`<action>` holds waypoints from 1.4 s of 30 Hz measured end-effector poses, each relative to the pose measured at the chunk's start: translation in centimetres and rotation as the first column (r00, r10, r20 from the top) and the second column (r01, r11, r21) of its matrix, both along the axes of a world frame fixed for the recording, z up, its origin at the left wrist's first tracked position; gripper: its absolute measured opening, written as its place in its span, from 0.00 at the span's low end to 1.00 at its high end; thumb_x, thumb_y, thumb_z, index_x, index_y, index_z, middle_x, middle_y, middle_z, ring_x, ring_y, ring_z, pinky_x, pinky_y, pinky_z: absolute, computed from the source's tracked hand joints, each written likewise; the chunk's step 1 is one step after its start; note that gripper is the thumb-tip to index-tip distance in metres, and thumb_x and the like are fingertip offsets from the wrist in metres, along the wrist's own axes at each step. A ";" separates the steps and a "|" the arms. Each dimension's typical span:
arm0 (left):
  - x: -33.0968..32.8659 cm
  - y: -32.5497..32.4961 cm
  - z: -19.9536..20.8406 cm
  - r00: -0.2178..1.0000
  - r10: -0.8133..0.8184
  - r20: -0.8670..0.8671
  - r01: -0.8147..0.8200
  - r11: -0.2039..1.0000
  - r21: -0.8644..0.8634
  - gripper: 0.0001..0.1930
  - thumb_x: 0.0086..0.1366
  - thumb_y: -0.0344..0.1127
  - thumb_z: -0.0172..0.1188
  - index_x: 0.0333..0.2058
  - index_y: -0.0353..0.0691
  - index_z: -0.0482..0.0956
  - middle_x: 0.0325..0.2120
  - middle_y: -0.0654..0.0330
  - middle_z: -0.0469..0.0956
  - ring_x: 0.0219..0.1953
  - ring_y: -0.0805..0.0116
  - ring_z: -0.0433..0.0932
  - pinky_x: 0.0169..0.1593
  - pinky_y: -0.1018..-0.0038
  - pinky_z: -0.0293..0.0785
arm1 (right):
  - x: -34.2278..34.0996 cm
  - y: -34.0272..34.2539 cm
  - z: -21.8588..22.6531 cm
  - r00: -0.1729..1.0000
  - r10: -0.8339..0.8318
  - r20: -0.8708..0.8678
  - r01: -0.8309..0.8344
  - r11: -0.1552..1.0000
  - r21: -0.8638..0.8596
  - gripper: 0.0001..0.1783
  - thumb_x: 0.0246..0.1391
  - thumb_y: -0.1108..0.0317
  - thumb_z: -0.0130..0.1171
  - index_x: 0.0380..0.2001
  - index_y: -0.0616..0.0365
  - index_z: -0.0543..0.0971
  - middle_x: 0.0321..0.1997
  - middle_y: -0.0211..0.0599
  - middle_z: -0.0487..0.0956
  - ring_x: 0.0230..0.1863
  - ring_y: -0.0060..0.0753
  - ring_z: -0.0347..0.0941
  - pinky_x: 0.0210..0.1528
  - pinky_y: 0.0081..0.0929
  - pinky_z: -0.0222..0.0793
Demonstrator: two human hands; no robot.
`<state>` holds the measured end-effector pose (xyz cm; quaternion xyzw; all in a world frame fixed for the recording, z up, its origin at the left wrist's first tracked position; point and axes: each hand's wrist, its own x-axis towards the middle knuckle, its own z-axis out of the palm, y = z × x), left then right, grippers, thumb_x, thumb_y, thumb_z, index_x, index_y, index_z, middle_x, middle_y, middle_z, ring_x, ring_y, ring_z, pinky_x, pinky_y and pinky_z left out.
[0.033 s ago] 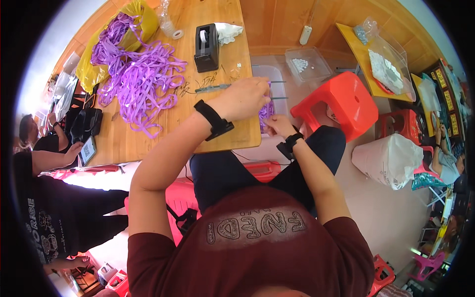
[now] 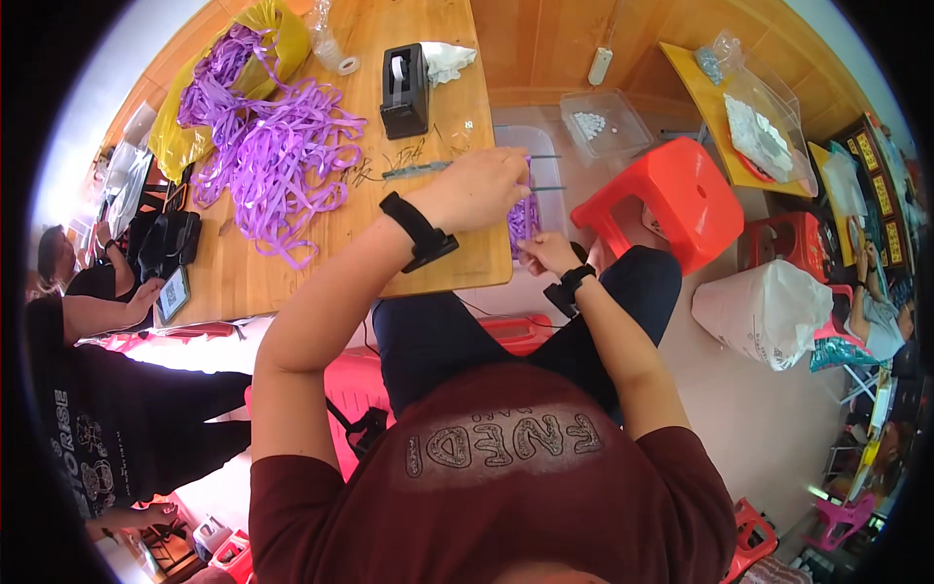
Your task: Attaching purple plastic strips to thin rods using a tape dispenser.
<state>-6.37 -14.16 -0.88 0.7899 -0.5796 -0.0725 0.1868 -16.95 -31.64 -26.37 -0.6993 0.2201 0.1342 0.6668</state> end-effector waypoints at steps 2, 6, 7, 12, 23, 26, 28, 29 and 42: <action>0.1 -0.1 0.4 0.999 0.022 -0.045 -0.018 0.996 0.091 0.14 0.67 0.39 0.53 0.42 0.33 0.74 0.57 0.42 0.71 0.57 0.44 0.71 0.60 0.58 0.66 | -2.5 1.0 -0.9 0.987 -0.015 -0.162 0.025 0.998 0.059 0.12 0.59 0.63 0.61 0.31 0.64 0.80 0.21 0.39 0.80 0.15 0.27 0.71 0.18 0.26 0.69; 0.3 -0.1 0.6 0.987 0.077 -0.142 -0.061 0.992 0.115 0.13 0.67 0.38 0.53 0.43 0.34 0.74 0.53 0.46 0.75 0.54 0.45 0.73 0.58 0.60 0.69 | -5.2 2.2 -1.3 0.927 0.074 -0.368 -0.001 0.981 0.195 0.13 0.57 0.63 0.62 0.31 0.66 0.78 0.21 0.43 0.79 0.14 0.27 0.68 0.14 0.29 0.64; 0.0 -0.1 0.8 0.979 0.100 -0.176 -0.076 0.987 0.139 0.12 0.67 0.37 0.53 0.44 0.35 0.74 0.51 0.47 0.76 0.53 0.45 0.73 0.57 0.59 0.69 | -5.8 2.3 -1.0 0.917 0.101 -0.386 -0.025 0.980 0.197 0.13 0.57 0.63 0.63 0.31 0.66 0.79 0.21 0.43 0.79 0.14 0.27 0.69 0.14 0.29 0.64; -8.9 3.9 1.1 0.963 -0.163 -0.216 0.135 0.981 -0.141 0.14 0.68 0.35 0.53 0.48 0.36 0.73 0.46 0.48 0.78 0.49 0.47 0.76 0.53 0.60 0.72 | -8.0 2.8 1.1 0.894 0.178 -0.412 -0.113 0.977 0.179 0.12 0.55 0.64 0.63 0.30 0.65 0.81 0.21 0.43 0.80 0.15 0.28 0.70 0.15 0.30 0.65; -12.7 4.8 -16.9 0.459 0.288 -0.840 -0.434 0.898 0.071 0.10 0.69 0.35 0.58 0.42 0.33 0.75 0.29 0.60 0.79 0.33 0.75 0.78 0.39 0.76 0.76 | -10.1 4.8 3.6 0.886 0.233 -0.402 -0.136 0.957 0.255 0.12 0.53 0.64 0.61 0.33 0.63 0.82 0.22 0.39 0.81 0.15 0.25 0.71 0.18 0.26 0.69; -13.2 6.4 -15.4 0.387 0.120 -0.914 -0.326 0.945 -0.014 0.07 0.71 0.33 0.55 0.36 0.34 0.73 0.28 0.63 0.77 0.33 0.77 0.78 0.38 0.77 0.75 | -10.4 4.9 4.1 0.922 0.116 -0.370 0.020 0.939 0.344 0.13 0.54 0.60 0.61 0.32 0.60 0.82 0.24 0.37 0.81 0.14 0.24 0.69 0.19 0.24 0.68; -13.5 7.6 -14.3 0.444 0.084 -0.892 -0.220 0.975 -0.018 0.07 0.71 0.32 0.54 0.37 0.34 0.74 0.28 0.64 0.77 0.33 0.77 0.77 0.39 0.77 0.75 | -9.2 4.8 4.5 0.926 0.035 -0.377 0.084 0.952 0.294 0.14 0.56 0.57 0.59 0.29 0.57 0.80 0.25 0.35 0.80 0.14 0.22 0.68 0.19 0.23 0.68; -13.6 7.9 -14.1 0.445 0.088 -0.891 -0.220 0.975 -0.014 0.07 0.71 0.32 0.54 0.37 0.34 0.74 0.28 0.64 0.77 0.33 0.77 0.77 0.39 0.77 0.75 | -8.7 4.6 5.0 0.939 0.051 -0.341 0.074 0.936 0.344 0.15 0.57 0.54 0.60 0.26 0.54 0.79 0.25 0.32 0.80 0.14 0.21 0.68 0.19 0.22 0.67; -12.8 8.6 -15.8 0.413 0.210 -0.886 -0.457 0.890 -0.002 0.11 0.70 0.32 0.56 0.47 0.33 0.77 0.32 0.61 0.80 0.33 0.74 0.79 0.40 0.77 0.77 | -11.0 4.3 2.4 0.880 0.419 -0.224 -0.399 0.908 0.130 0.25 0.54 0.44 0.65 0.37 0.57 0.86 0.32 0.33 0.84 0.25 0.25 0.77 0.26 0.22 0.72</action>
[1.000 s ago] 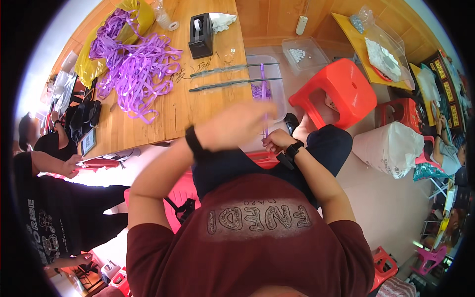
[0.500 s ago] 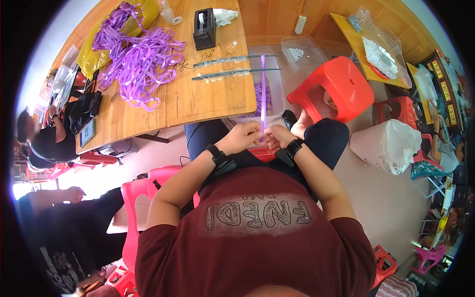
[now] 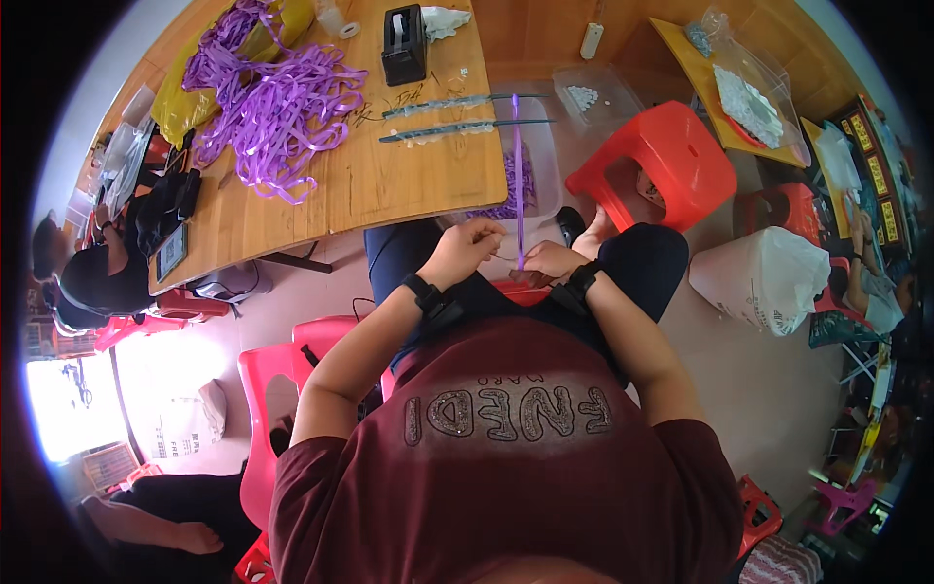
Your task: Attaching purple plastic strips to thin rods using a tape dispenser.
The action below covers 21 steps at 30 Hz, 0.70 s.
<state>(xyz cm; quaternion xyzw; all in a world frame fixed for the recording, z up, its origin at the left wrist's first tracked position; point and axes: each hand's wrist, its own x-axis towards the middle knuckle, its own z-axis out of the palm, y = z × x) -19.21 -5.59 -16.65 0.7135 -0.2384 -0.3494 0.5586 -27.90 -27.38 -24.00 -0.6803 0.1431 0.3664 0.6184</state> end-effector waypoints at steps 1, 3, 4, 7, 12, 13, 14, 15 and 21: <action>0.1 -0.1 -0.3 0.994 -0.040 0.103 0.024 0.988 0.153 0.12 0.70 0.34 0.57 0.48 0.35 0.79 0.32 0.61 0.81 0.32 0.75 0.78 0.39 0.78 0.77 | 0.0 0.1 0.1 1.000 0.023 -0.001 -0.023 0.999 -0.028 0.27 0.52 0.42 0.66 0.38 0.57 0.86 0.33 0.34 0.85 0.27 0.28 0.79 0.29 0.25 0.74; 0.0 -0.6 -0.9 0.980 -0.094 0.174 0.065 0.984 0.164 0.12 0.69 0.35 0.58 0.48 0.37 0.80 0.32 0.62 0.81 0.32 0.76 0.78 0.38 0.78 0.76 | 0.3 -0.1 0.4 0.998 0.067 0.011 -0.066 0.995 -0.069 0.27 0.51 0.42 0.66 0.38 0.56 0.86 0.33 0.34 0.85 0.28 0.28 0.79 0.30 0.25 0.74; 0.0 -1.1 -0.9 0.957 -0.155 0.247 0.113 0.978 0.176 0.13 0.69 0.36 0.59 0.48 0.38 0.81 0.32 0.62 0.82 0.31 0.78 0.77 0.38 0.78 0.76 | 0.4 -0.4 0.4 0.994 0.104 0.024 -0.101 0.989 -0.111 0.27 0.50 0.42 0.66 0.37 0.56 0.86 0.34 0.34 0.85 0.28 0.28 0.79 0.32 0.24 0.75; -0.2 -2.2 -1.0 0.983 -0.161 0.090 0.147 0.979 0.144 0.14 0.68 0.37 0.60 0.50 0.38 0.80 0.34 0.63 0.82 0.31 0.78 0.76 0.37 0.78 0.75 | 0.3 -0.1 0.1 0.989 0.147 -0.003 -0.147 0.986 -0.073 0.25 0.50 0.43 0.67 0.35 0.56 0.86 0.34 0.33 0.85 0.29 0.28 0.80 0.33 0.24 0.75; 0.5 -2.4 -2.8 0.977 -0.211 -0.045 0.214 0.973 0.085 0.12 0.66 0.38 0.63 0.44 0.37 0.82 0.30 0.65 0.81 0.30 0.79 0.76 0.35 0.77 0.74 | -0.3 0.0 0.4 0.993 0.111 0.050 -0.109 0.993 -0.051 0.22 0.53 0.48 0.64 0.35 0.57 0.86 0.32 0.34 0.84 0.29 0.27 0.80 0.31 0.23 0.75; 0.6 -2.4 -2.5 0.966 -0.259 -0.011 0.259 0.961 0.091 0.11 0.66 0.38 0.63 0.41 0.37 0.83 0.29 0.66 0.80 0.31 0.78 0.76 0.35 0.77 0.74 | -0.2 -0.1 0.4 0.994 0.095 0.044 -0.093 0.995 -0.047 0.21 0.54 0.49 0.64 0.36 0.58 0.85 0.31 0.34 0.84 0.28 0.26 0.80 0.31 0.22 0.74; 0.5 -2.5 -2.3 0.966 -0.259 -0.009 0.259 0.962 0.089 0.11 0.66 0.38 0.63 0.41 0.37 0.83 0.29 0.66 0.80 0.31 0.78 0.76 0.35 0.77 0.74 | -0.1 -0.5 0.6 0.994 0.095 0.044 -0.093 0.994 -0.050 0.21 0.54 0.49 0.64 0.36 0.58 0.85 0.31 0.34 0.84 0.28 0.26 0.80 0.31 0.22 0.74; 0.2 -2.4 -2.0 0.968 -0.249 0.033 0.243 0.961 0.131 0.11 0.66 0.38 0.64 0.39 0.36 0.83 0.28 0.65 0.79 0.30 0.78 0.75 0.35 0.77 0.74 | -0.2 -1.1 0.8 0.993 0.096 0.065 -0.093 0.994 -0.053 0.18 0.56 0.54 0.63 0.38 0.60 0.84 0.31 0.33 0.84 0.29 0.24 0.80 0.31 0.20 0.74; -0.9 -1.8 -0.3 0.851 -0.206 0.483 0.182 0.978 0.097 0.10 0.60 0.37 0.66 0.32 0.35 0.83 0.26 0.57 0.80 0.28 0.65 0.79 0.35 0.70 0.75 | 1.0 -1.8 7.3 0.782 -0.470 0.409 0.460 0.878 0.129 0.14 0.58 0.63 0.64 0.40 0.62 0.83 0.31 0.30 0.82 0.31 0.18 0.76 0.35 0.15 0.70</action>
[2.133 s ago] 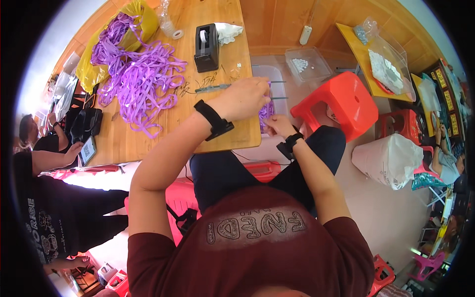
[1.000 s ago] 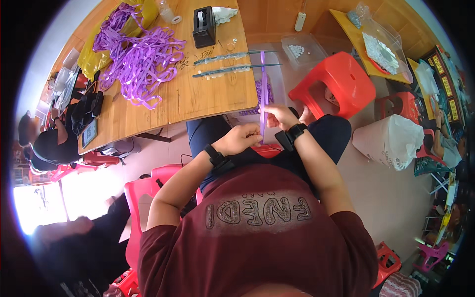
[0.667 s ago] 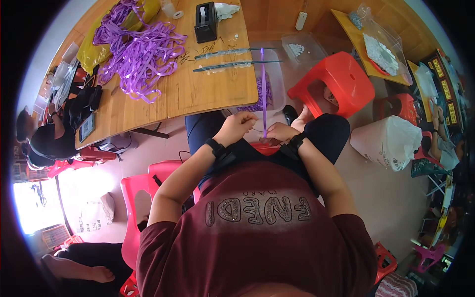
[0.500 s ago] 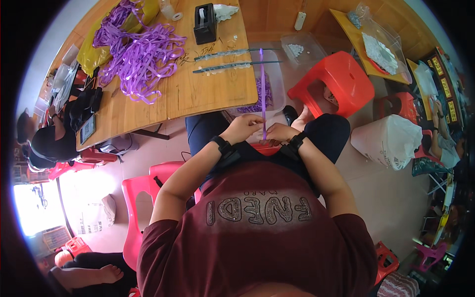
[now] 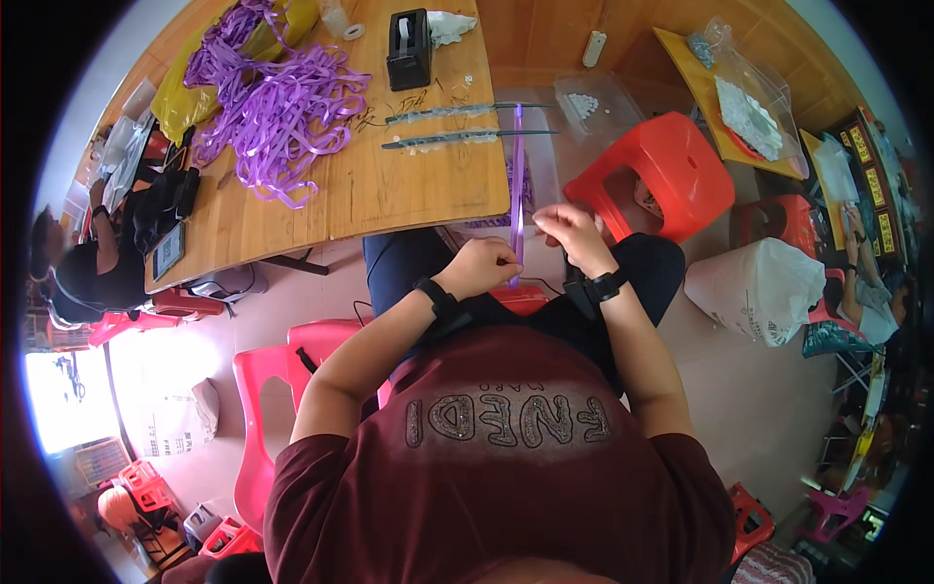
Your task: Attaching purple plastic strips to thin rods using a tape dispenser.
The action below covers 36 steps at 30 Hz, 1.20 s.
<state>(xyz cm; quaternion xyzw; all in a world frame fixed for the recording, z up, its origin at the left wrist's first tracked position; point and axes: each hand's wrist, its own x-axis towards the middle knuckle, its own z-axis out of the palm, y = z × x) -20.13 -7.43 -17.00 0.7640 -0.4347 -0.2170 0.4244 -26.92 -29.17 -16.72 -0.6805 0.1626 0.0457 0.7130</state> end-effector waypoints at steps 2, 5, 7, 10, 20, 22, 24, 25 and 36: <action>-0.2 -0.3 0.6 0.998 -0.010 0.055 0.009 1.000 0.020 0.09 0.57 0.36 0.66 0.30 0.35 0.83 0.26 0.54 0.79 0.30 0.57 0.79 0.36 0.66 0.75 | 1.1 1.1 1.9 0.984 -0.051 0.169 0.071 0.991 -0.112 0.14 0.56 0.60 0.66 0.35 0.63 0.84 0.27 0.30 0.82 0.32 0.17 0.75 0.36 0.17 0.69; -0.5 -0.5 1.0 0.995 -0.011 0.103 0.014 1.000 -0.026 0.09 0.57 0.35 0.66 0.29 0.34 0.83 0.25 0.54 0.78 0.30 0.55 0.79 0.35 0.65 0.75 | 2.8 2.6 3.1 0.962 -0.010 0.272 0.098 0.946 -0.311 0.12 0.56 0.64 0.66 0.37 0.63 0.84 0.29 0.26 0.81 0.26 0.12 0.69 0.30 0.13 0.64; -0.6 -0.5 1.2 0.995 -0.018 0.093 0.021 0.999 -0.031 0.09 0.57 0.35 0.66 0.29 0.34 0.82 0.25 0.54 0.78 0.29 0.55 0.78 0.35 0.65 0.75 | 4.1 3.0 4.0 0.962 -0.052 0.269 0.118 0.965 -0.236 0.13 0.57 0.63 0.66 0.35 0.64 0.84 0.28 0.27 0.82 0.23 0.11 0.66 0.26 0.13 0.61; -0.8 -0.6 1.5 0.996 -0.031 0.079 0.035 0.998 -0.054 0.09 0.57 0.35 0.66 0.28 0.34 0.82 0.25 0.54 0.78 0.29 0.55 0.78 0.35 0.65 0.75 | 6.5 2.3 4.7 0.983 -0.094 0.159 0.113 0.987 -0.118 0.12 0.59 0.62 0.64 0.34 0.63 0.84 0.26 0.26 0.81 0.21 0.13 0.67 0.23 0.15 0.61; -1.0 -0.5 4.5 0.705 -0.141 -0.695 0.096 0.990 -0.103 0.07 0.63 0.31 0.66 0.31 0.31 0.83 0.26 0.64 0.77 0.28 0.78 0.76 0.33 0.79 0.71 | 10.0 0.5 5.6 0.978 -0.101 0.185 0.068 0.982 0.176 0.14 0.61 0.58 0.63 0.42 0.57 0.85 0.24 0.17 0.74 0.24 0.11 0.62 0.26 0.15 0.55; -0.9 -0.2 5.6 0.676 -0.163 -0.719 0.102 0.987 -0.128 0.08 0.63 0.31 0.66 0.31 0.31 0.83 0.27 0.64 0.77 0.28 0.78 0.76 0.34 0.79 0.72 | 9.8 0.8 5.9 0.981 -0.095 0.168 0.068 0.984 0.162 0.14 0.61 0.59 0.63 0.44 0.56 0.84 0.25 0.16 0.72 0.25 0.11 0.62 0.27 0.14 0.55; -0.8 0.1 6.3 0.645 -0.181 -0.742 0.104 0.983 -0.149 0.09 0.63 0.32 0.67 0.31 0.30 0.83 0.27 0.64 0.78 0.28 0.77 0.75 0.35 0.79 0.72 | 9.5 1.7 6.5 0.956 -0.147 0.255 0.109 0.982 0.157 0.17 0.59 0.63 0.64 0.50 0.56 0.81 0.24 0.16 0.71 0.25 0.10 0.62 0.27 0.14 0.56; -0.9 0.1 6.4 0.627 -0.189 -0.756 0.102 0.982 -0.161 0.09 0.63 0.32 0.67 0.31 0.30 0.83 0.27 0.64 0.78 0.28 0.77 0.75 0.35 0.79 0.72 | 9.4 1.7 6.1 0.955 -0.148 0.255 0.111 0.982 0.156 0.17 0.59 0.63 0.64 0.50 0.56 0.81 0.24 0.16 0.71 0.25 0.10 0.62 0.27 0.14 0.56; -1.7 0.2 7.4 0.877 -0.135 -0.461 0.108 0.990 -0.086 0.09 0.60 0.33 0.66 0.30 0.31 0.83 0.24 0.62 0.77 0.27 0.77 0.74 0.33 0.76 0.72 | 8.2 2.2 5.9 0.938 -0.233 0.258 0.202 0.969 0.142 0.18 0.57 0.64 0.67 0.47 0.61 0.79 0.23 0.20 0.74 0.22 0.11 0.64 0.24 0.12 0.55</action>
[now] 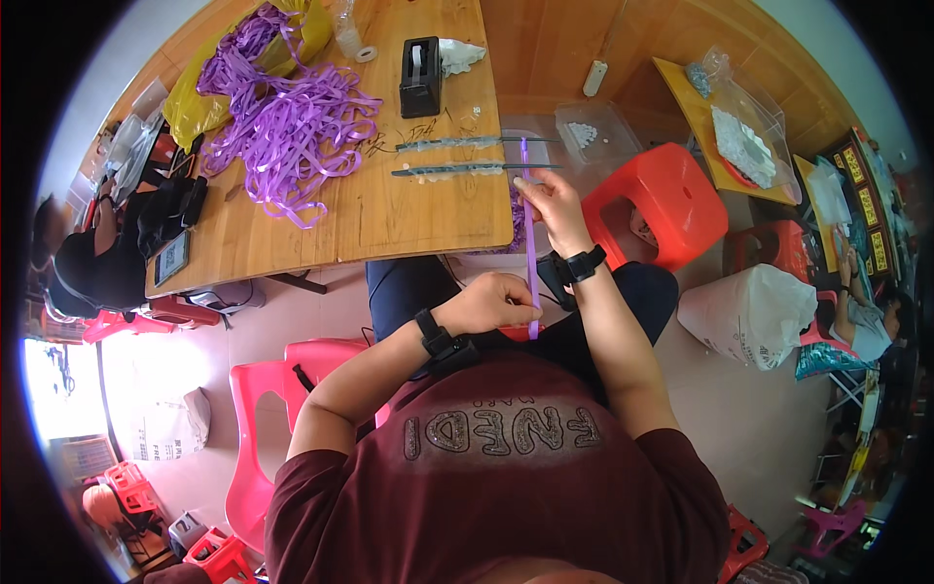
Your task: Attaching purple plastic strips to thin rods using a tape dispenser.
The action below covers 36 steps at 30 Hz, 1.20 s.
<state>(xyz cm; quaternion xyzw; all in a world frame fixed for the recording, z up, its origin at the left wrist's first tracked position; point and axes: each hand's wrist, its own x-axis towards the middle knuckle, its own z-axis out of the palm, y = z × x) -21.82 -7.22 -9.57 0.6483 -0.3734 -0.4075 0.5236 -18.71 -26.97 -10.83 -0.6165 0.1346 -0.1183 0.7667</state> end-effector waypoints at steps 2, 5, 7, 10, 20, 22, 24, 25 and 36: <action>0.1 -0.2 0.1 1.000 -0.017 -0.004 0.017 1.000 -0.016 0.09 0.60 0.33 0.66 0.30 0.31 0.83 0.24 0.61 0.77 0.27 0.76 0.74 0.33 0.76 0.71 | 0.0 -0.9 -0.9 0.999 0.046 -0.005 -0.046 0.999 0.001 0.14 0.57 0.63 0.67 0.42 0.60 0.80 0.22 0.20 0.74 0.21 0.11 0.63 0.23 0.12 0.55; -0.2 0.1 1.5 0.999 -0.024 -0.033 0.023 0.999 -0.030 0.08 0.59 0.32 0.67 0.30 0.32 0.83 0.24 0.61 0.78 0.27 0.75 0.75 0.32 0.74 0.71 | -0.3 -0.4 -0.2 0.997 0.075 -0.036 -0.074 0.997 0.009 0.11 0.57 0.61 0.67 0.32 0.59 0.82 0.21 0.20 0.74 0.20 0.11 0.63 0.23 0.12 0.55; -0.5 0.5 3.5 0.991 -0.099 0.094 0.109 0.988 -0.109 0.07 0.59 0.31 0.67 0.30 0.32 0.83 0.24 0.60 0.78 0.27 0.73 0.75 0.32 0.74 0.71 | -0.5 -0.2 0.8 0.997 0.048 -0.059 -0.047 0.999 0.010 0.12 0.58 0.60 0.66 0.27 0.58 0.82 0.21 0.20 0.74 0.19 0.11 0.62 0.22 0.13 0.55; -1.1 0.9 6.9 0.947 -0.164 0.275 0.232 0.944 -0.234 0.05 0.59 0.29 0.67 0.31 0.32 0.83 0.26 0.58 0.79 0.28 0.67 0.77 0.32 0.72 0.71 | -0.5 -0.5 1.5 0.998 0.054 -0.037 -0.056 0.998 -0.040 0.14 0.59 0.59 0.66 0.27 0.59 0.82 0.20 0.22 0.74 0.18 0.11 0.62 0.22 0.13 0.55; 0.7 2.9 13.7 0.928 -0.089 0.362 0.206 0.932 -0.299 0.12 0.56 0.27 0.70 0.39 0.32 0.83 0.29 0.55 0.80 0.26 0.69 0.79 0.30 0.74 0.74 | -4.7 -0.7 6.9 0.974 0.165 0.158 -0.046 0.821 -0.570 0.09 0.57 0.71 0.64 0.41 0.60 0.82 0.22 0.24 0.75 0.21 0.13 0.68 0.24 0.17 0.66; 1.2 2.7 14.8 0.937 -0.109 0.332 0.208 0.938 -0.278 0.12 0.56 0.27 0.70 0.39 0.32 0.83 0.29 0.55 0.80 0.26 0.69 0.79 0.30 0.75 0.74 | -5.9 -1.1 9.3 0.934 0.272 0.232 -0.044 0.731 -0.681 0.11 0.55 0.75 0.64 0.43 0.59 0.82 0.21 0.26 0.76 0.21 0.17 0.69 0.24 0.19 0.66; 1.7 2.5 15.8 0.947 -0.122 0.297 0.201 0.946 -0.253 0.12 0.56 0.26 0.70 0.39 0.32 0.83 0.29 0.55 0.80 0.26 0.69 0.79 0.30 0.75 0.74 | -6.0 -1.3 11.0 0.743 0.566 0.357 0.048 0.487 -0.872 0.16 0.49 0.79 0.64 0.43 0.56 0.83 0.20 0.32 0.75 0.22 0.29 0.71 0.23 0.25 0.66; 2.0 2.3 16.4 0.948 -0.108 0.299 0.195 0.941 -0.278 0.11 0.57 0.26 0.69 0.39 0.32 0.83 0.30 0.54 0.80 0.26 0.69 0.79 0.30 0.76 0.74 | -5.6 -1.5 11.9 0.742 0.567 0.358 0.047 0.489 -0.871 0.16 0.49 0.79 0.64 0.43 0.56 0.83 0.20 0.32 0.75 0.22 0.29 0.71 0.23 0.25 0.66; 13.4 -3.0 17.1 0.817 0.559 0.139 -0.454 0.774 -0.442 0.15 0.63 0.28 0.60 0.50 0.34 0.79 0.36 0.61 0.82 0.31 0.77 0.80 0.33 0.78 0.77 | 12.8 -8.4 12.1 0.850 0.357 0.387 0.300 0.276 -0.913 0.13 0.54 0.72 0.59 0.42 0.47 0.85 0.31 0.34 0.82 0.32 0.40 0.78 0.33 0.31 0.74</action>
